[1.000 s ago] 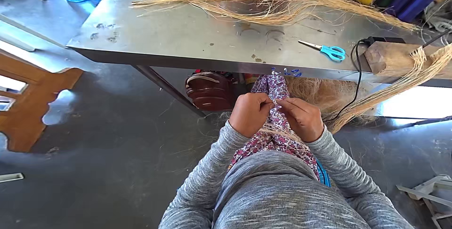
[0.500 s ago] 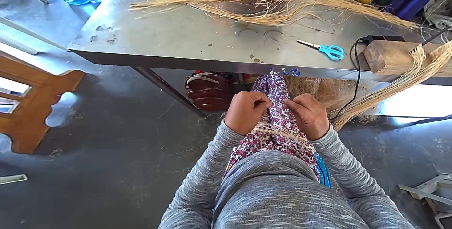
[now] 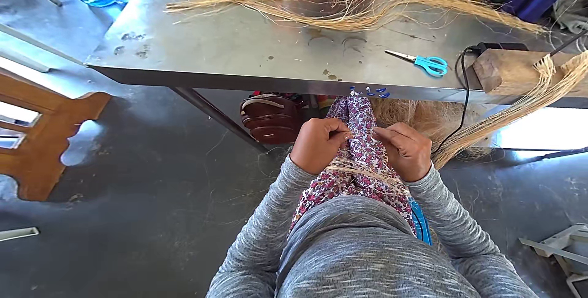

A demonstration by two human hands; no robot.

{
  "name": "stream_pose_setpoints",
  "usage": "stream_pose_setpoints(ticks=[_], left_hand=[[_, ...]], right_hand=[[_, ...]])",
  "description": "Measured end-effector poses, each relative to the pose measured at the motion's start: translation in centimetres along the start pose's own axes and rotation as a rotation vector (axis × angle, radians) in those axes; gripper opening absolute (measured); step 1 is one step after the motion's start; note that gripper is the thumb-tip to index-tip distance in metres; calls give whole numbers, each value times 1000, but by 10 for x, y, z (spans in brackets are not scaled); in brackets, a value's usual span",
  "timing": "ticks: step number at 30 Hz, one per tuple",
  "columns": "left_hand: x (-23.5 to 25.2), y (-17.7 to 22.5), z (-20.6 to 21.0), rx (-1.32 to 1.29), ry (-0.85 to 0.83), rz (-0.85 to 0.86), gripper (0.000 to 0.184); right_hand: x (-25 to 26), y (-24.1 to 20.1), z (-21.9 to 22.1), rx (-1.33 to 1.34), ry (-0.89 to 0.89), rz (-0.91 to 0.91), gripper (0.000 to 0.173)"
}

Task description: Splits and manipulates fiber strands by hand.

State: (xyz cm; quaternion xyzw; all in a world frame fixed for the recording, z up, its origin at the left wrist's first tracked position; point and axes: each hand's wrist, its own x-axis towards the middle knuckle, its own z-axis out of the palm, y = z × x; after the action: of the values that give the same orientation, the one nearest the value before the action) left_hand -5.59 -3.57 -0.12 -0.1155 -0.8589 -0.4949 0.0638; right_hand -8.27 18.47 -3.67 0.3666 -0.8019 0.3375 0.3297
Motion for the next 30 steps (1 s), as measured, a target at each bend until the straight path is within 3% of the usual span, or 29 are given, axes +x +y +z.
stream_pose_setpoints(ticks=[19,30], left_hand=[[1,-12,-4,-87,-93,89,7],[-5,-13,-6,-90,-172,202,5]], right_hand=[[4,9,-7,-71,-24,-96,17],[-1,7,0,168,-40,156,23]])
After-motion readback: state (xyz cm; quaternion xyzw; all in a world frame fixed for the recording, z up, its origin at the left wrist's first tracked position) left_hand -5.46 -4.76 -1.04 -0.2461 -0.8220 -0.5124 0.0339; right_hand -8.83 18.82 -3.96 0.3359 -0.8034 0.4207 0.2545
